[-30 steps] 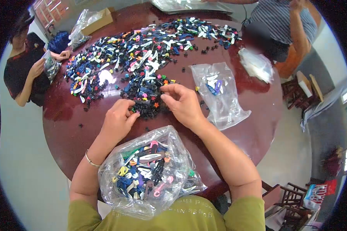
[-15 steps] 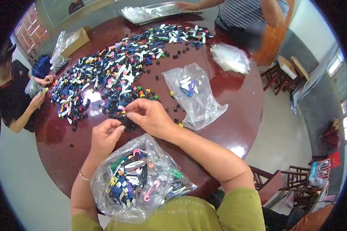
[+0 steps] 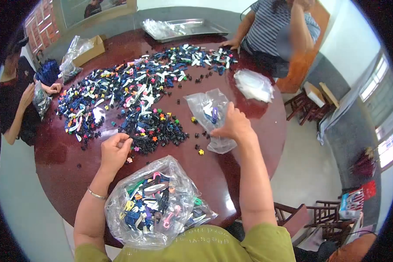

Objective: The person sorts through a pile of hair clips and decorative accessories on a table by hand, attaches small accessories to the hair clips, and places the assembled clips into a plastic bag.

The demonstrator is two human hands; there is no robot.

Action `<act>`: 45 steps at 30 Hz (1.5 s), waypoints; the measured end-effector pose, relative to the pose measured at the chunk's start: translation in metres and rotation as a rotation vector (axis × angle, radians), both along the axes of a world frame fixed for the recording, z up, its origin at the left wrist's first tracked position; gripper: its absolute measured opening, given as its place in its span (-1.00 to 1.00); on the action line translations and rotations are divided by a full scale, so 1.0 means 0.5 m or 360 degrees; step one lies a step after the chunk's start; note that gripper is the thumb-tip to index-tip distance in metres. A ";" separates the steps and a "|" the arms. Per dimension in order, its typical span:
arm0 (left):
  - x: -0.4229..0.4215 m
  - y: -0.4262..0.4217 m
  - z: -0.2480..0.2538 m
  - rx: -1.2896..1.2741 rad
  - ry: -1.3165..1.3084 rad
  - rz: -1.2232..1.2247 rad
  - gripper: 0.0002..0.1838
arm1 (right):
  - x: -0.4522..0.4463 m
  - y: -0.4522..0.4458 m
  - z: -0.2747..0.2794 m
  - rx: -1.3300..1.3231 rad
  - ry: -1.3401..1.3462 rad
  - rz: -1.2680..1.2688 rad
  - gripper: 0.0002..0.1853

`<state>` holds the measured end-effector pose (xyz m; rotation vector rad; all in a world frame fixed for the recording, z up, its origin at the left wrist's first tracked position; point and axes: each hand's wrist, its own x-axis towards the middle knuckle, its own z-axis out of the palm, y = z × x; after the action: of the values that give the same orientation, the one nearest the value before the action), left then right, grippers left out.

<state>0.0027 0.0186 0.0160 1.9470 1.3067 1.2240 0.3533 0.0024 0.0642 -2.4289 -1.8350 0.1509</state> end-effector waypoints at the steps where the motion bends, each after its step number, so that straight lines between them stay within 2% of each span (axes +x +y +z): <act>1: -0.002 0.004 -0.007 -0.0012 -0.0032 -0.0014 -0.95 | -0.012 -0.004 0.013 -0.0031 0.0063 0.0002 0.09; 5: -0.005 0.016 -0.026 0.0041 -0.0095 -0.0031 -0.93 | 0.011 0.018 -0.019 0.0002 0.0390 0.0197 0.04; 8: -0.013 0.021 -0.028 0.0112 0.0056 -0.0025 -0.88 | 0.023 0.038 -0.041 0.0099 0.0620 0.0225 0.00; 9: -0.013 0.013 -0.011 -0.0054 0.0023 -0.0045 -0.87 | 0.026 0.043 -0.043 0.0191 0.0694 0.0285 -0.11; 10: -0.013 0.006 0.004 -0.0222 -0.0011 -0.0075 -0.86 | 0.018 0.044 -0.041 0.0238 0.1076 0.0247 -0.18; 12: -0.014 0.015 -0.022 0.0143 0.0101 -0.0011 -0.86 | 0.017 0.055 -0.025 0.0200 0.1321 0.0293 -0.21; 15: -0.016 0.021 -0.028 0.0056 0.0062 -0.0012 -0.86 | -0.026 0.049 0.032 0.0311 0.1350 0.0463 -0.26; 18: -0.015 0.028 -0.023 0.0065 0.0004 -0.0005 -0.86 | -0.065 0.054 0.090 0.0312 0.0984 0.0636 -0.27; 19: -0.016 0.029 -0.026 0.0078 -0.0010 0.0003 -0.86 | -0.088 0.049 0.111 0.0332 0.0843 0.0721 -0.33; 22: -0.017 0.030 -0.031 0.0093 -0.0036 0.0011 -0.87 | -0.138 0.061 0.159 0.0404 0.0059 0.0898 -0.36; 26: -0.017 0.031 -0.032 0.0133 -0.0024 0.0002 -0.87 | -0.188 0.083 0.142 0.0784 -0.0648 0.1317 -0.43; 27: -0.017 0.031 -0.031 0.0210 -0.0019 0.0016 -0.87 | -0.221 0.072 0.144 0.0639 -0.0949 0.1248 -0.46; 30: -0.017 0.030 -0.029 0.0163 0.0017 0.0014 -0.87 | -0.254 0.060 0.104 0.0832 -0.1316 0.1469 -0.44; 35: -0.017 0.027 -0.024 0.0073 -0.0013 0.0021 -0.86 | -0.248 0.063 0.149 0.1044 -0.1427 0.1385 -0.46; 39: -0.015 0.024 -0.021 0.0139 0.0049 0.0040 -0.86 | -0.242 0.065 0.137 0.1134 -0.1526 0.1401 -0.47; 43: -0.015 0.024 -0.024 0.0096 0.0011 0.0012 -0.86 | -0.233 0.069 0.150 0.1243 -0.1465 0.1205 -0.50; 45: -0.016 0.027 -0.027 0.0112 -0.0004 -0.0007 -0.86 | -0.226 0.071 0.154 0.1201 -0.1429 0.1092 -0.43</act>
<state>-0.0053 0.0321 0.0026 1.9950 1.2736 1.2858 0.2404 0.0381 0.1413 -1.3189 -2.3072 -1.4843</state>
